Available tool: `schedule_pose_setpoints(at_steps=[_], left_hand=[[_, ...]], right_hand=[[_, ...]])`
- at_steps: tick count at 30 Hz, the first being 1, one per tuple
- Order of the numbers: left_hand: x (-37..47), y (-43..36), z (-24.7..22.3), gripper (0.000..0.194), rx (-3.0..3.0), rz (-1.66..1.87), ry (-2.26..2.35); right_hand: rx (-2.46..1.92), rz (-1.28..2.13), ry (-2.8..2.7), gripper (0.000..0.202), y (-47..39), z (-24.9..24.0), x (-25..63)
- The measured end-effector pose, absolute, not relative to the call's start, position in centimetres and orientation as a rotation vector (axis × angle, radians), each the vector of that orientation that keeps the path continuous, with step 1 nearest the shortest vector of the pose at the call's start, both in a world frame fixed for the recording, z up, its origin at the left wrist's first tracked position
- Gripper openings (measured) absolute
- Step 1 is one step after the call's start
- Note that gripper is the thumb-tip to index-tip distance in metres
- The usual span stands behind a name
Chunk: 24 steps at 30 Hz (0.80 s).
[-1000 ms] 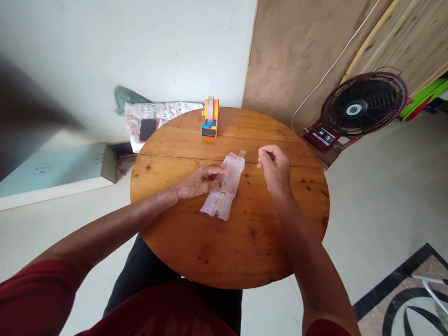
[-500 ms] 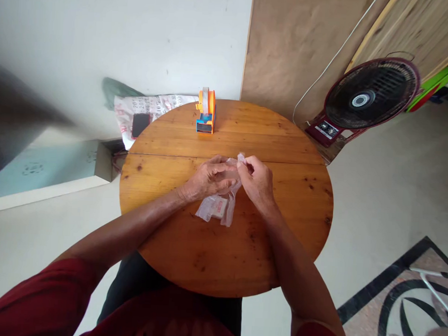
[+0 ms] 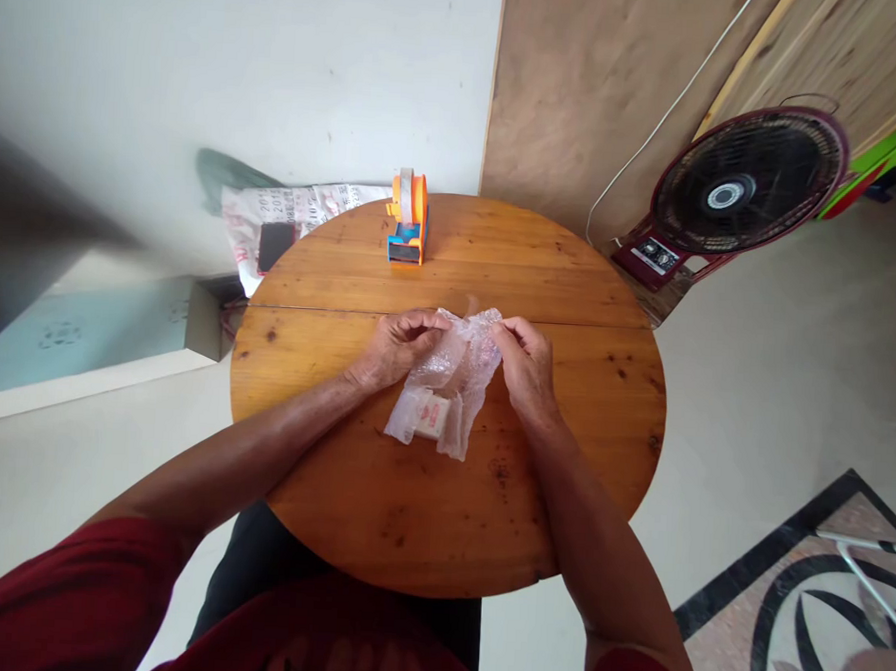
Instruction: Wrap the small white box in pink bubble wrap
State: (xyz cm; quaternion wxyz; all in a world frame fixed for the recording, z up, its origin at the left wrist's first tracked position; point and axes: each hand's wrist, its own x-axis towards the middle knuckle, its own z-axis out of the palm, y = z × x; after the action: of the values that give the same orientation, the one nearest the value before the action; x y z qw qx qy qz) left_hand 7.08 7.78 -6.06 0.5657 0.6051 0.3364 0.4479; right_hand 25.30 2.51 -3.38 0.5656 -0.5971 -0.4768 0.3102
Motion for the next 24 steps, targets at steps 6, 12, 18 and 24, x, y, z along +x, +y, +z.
schedule_pose_setpoints(at_steps=[6,12,18,24], left_hand=[[6.7,7.8,-5.7,0.018,1.329,1.049,0.801],[6.7,8.1,-6.1,0.023,1.252,1.071,0.789],[6.7,8.5,-6.5,0.029,1.194,1.132,0.741],[6.6,8.9,-6.9,0.032,1.199,1.141,0.732]], right_hand=[[-1.289,0.817,-0.985,0.017,2.6,-3.7,25.2],[-1.327,0.821,-0.951,0.018,2.5,-3.8,25.4],[-1.253,0.903,-0.829,0.025,2.8,-4.3,25.8],[-1.189,1.003,-0.745,0.026,3.3,-4.8,26.2]])
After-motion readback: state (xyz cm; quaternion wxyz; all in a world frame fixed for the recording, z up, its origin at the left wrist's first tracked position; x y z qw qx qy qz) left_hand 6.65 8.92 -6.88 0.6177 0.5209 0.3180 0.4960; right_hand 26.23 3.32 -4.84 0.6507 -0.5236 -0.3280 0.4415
